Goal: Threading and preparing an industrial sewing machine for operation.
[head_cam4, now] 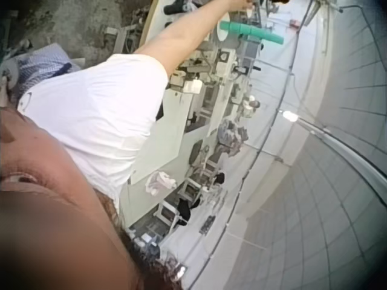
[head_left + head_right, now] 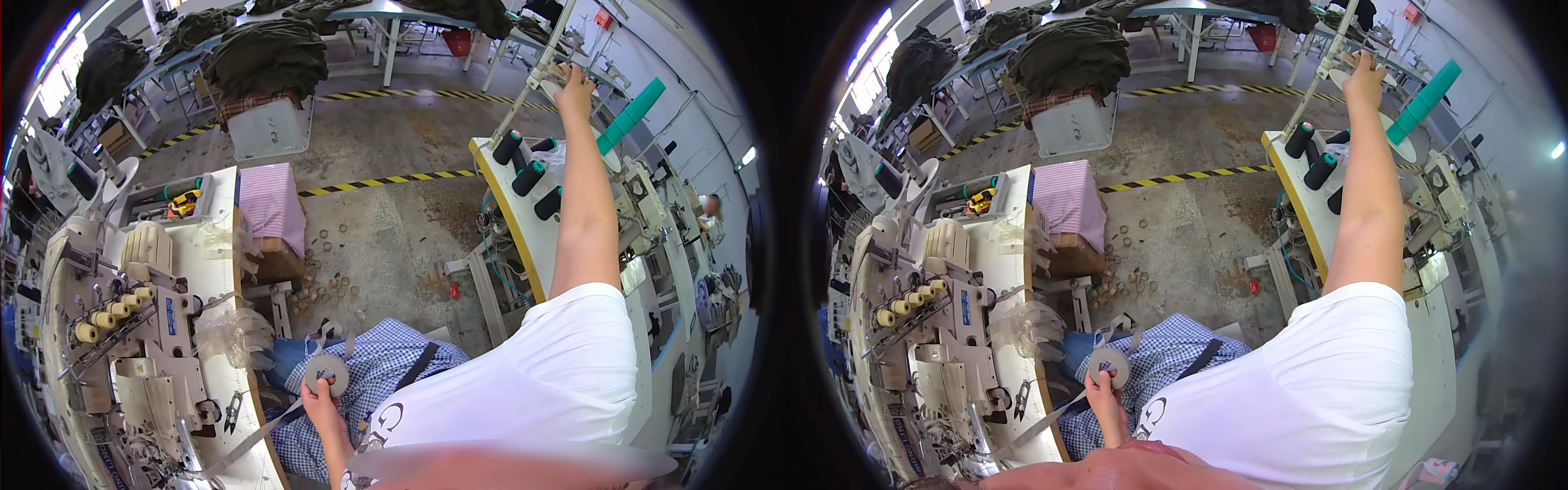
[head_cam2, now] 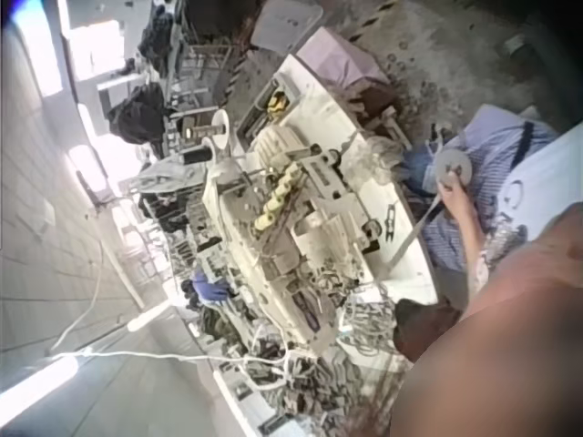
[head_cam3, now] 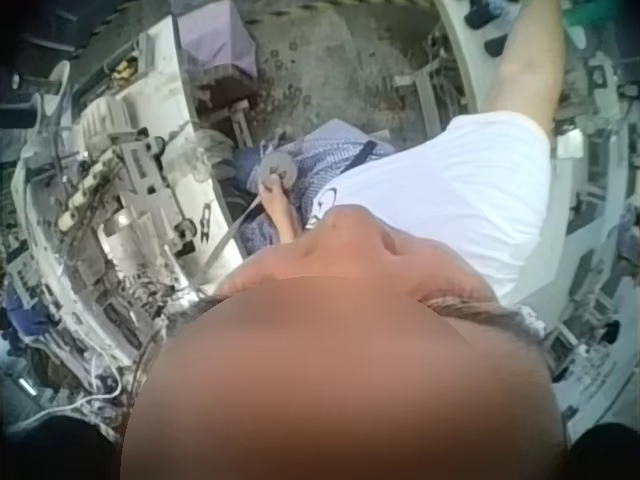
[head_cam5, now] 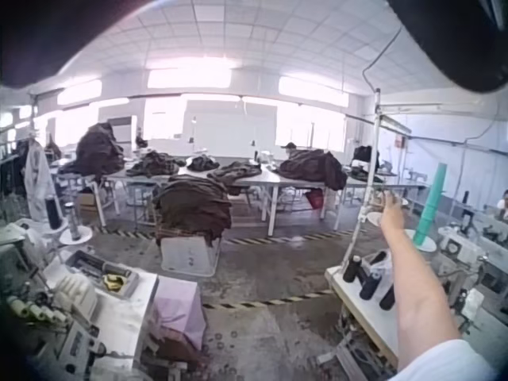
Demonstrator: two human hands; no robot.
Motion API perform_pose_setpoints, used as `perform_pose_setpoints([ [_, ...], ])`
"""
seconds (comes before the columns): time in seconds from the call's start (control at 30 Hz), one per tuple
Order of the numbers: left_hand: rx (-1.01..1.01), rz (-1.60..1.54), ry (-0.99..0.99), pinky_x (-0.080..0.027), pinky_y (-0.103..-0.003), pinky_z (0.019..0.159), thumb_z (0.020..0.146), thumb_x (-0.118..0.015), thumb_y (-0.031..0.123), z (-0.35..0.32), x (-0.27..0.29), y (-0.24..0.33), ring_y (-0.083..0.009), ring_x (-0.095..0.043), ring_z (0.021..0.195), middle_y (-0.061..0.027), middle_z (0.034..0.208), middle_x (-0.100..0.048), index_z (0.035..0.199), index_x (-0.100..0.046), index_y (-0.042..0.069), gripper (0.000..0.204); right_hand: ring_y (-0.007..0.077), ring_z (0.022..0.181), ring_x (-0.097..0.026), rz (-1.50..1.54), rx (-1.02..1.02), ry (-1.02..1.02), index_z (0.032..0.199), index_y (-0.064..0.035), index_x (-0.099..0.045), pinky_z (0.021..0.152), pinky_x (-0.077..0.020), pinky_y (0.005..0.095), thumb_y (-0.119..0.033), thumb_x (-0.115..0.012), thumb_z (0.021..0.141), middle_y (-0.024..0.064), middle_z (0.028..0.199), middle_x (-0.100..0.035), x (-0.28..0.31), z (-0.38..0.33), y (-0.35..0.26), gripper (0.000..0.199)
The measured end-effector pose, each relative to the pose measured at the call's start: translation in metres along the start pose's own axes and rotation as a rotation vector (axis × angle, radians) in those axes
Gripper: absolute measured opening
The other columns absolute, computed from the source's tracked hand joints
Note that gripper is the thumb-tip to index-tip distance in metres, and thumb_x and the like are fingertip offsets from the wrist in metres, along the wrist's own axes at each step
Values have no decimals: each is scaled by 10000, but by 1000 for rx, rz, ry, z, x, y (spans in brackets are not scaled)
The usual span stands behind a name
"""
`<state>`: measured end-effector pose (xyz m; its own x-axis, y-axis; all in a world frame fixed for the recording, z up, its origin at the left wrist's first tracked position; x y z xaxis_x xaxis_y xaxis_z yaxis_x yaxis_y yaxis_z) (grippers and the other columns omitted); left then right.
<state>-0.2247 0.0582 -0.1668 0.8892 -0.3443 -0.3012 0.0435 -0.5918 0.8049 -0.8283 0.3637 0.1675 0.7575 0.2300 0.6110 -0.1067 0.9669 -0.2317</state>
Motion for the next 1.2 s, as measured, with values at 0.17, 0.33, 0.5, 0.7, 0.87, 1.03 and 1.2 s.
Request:
perform_pose_setpoints([
  [0.17, -8, 6, 25, -445, -167, 526, 877, -565, 147, 4, 12, -6, -56, -570, 717, -8, 875, -594, 1114, -499, 62, 260, 452, 943, -550, -58, 49, 66, 1196, -171, -357, 766, -481, 485, -136, -625, 735, 269, 1176, -407, -7, 20, 14, 534],
  [0.33, -3, 14, 30, -433, -180, 552, 871, -571, 144, 7, 12, -3, -67, -566, 757, -17, 913, -591, 1119, -500, 50, 274, 440, 977, -515, -21, 146, 306, 1109, -97, -402, 784, -464, 477, -163, -640, 721, 269, 1045, -497, 31, 64, -33, 461],
  [0.5, -40, 24, 72, -482, -235, 702, 869, -550, 113, 4, -1, 2, -99, -567, 801, -25, 944, -578, 1104, -501, 36, 252, 418, 885, -561, 2, 465, 596, 1054, -58, -498, 773, -473, 438, -231, -662, 719, 182, 982, -586, 49, 61, -131, 411],
  [0.7, -1, 150, 93, -454, -220, 755, 861, -543, 90, 7, 5, -11, -94, -551, 846, -38, 987, -583, 1128, -493, 15, 282, 139, 735, -571, 995, 630, -150, 886, -28, -592, 670, -464, 288, -260, -727, 690, 47, 817, -613, -65, -130, -261, 333],
  [0.87, 26, 126, 112, -442, -228, 785, 862, -536, 87, 2, 4, -4, -99, -551, 850, -37, 992, -580, 1145, -484, 5, 299, 101, 611, -535, 1620, -520, -1698, 809, -117, -548, 508, -421, 240, -79, -672, 745, -21, 692, -541, -189, -488, -290, 145],
  [1.03, 80, 116, 148, -440, -242, 804, 862, -535, 87, 3, 9, 5, -106, -551, 870, -41, 1007, -575, 1185, -459, 2, 343, 137, 569, -517, 1065, -1031, -2020, 756, -134, -492, 481, -447, 310, -47, -626, 761, 1, 673, -520, -226, -699, -261, 160],
  [1.2, 117, 56, 130, -443, -252, 799, 863, -557, 120, 5, 14, 6, -110, -555, 860, -40, 981, -577, 1198, -446, 5, 371, 137, 523, -487, 860, -895, -1854, 705, -135, -478, 458, -430, 306, -54, -632, 731, 14, 644, -507, -246, -744, -273, 176],
])
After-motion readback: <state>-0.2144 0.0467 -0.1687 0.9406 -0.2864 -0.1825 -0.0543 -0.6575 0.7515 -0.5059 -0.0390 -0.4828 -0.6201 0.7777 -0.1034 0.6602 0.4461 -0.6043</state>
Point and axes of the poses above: each hand's wrist, its own z-axis towards the middle knuckle, its own x-axis out of the back of the hand, y = z × x, the point moved 4 cm from there along z, towards the middle knuckle
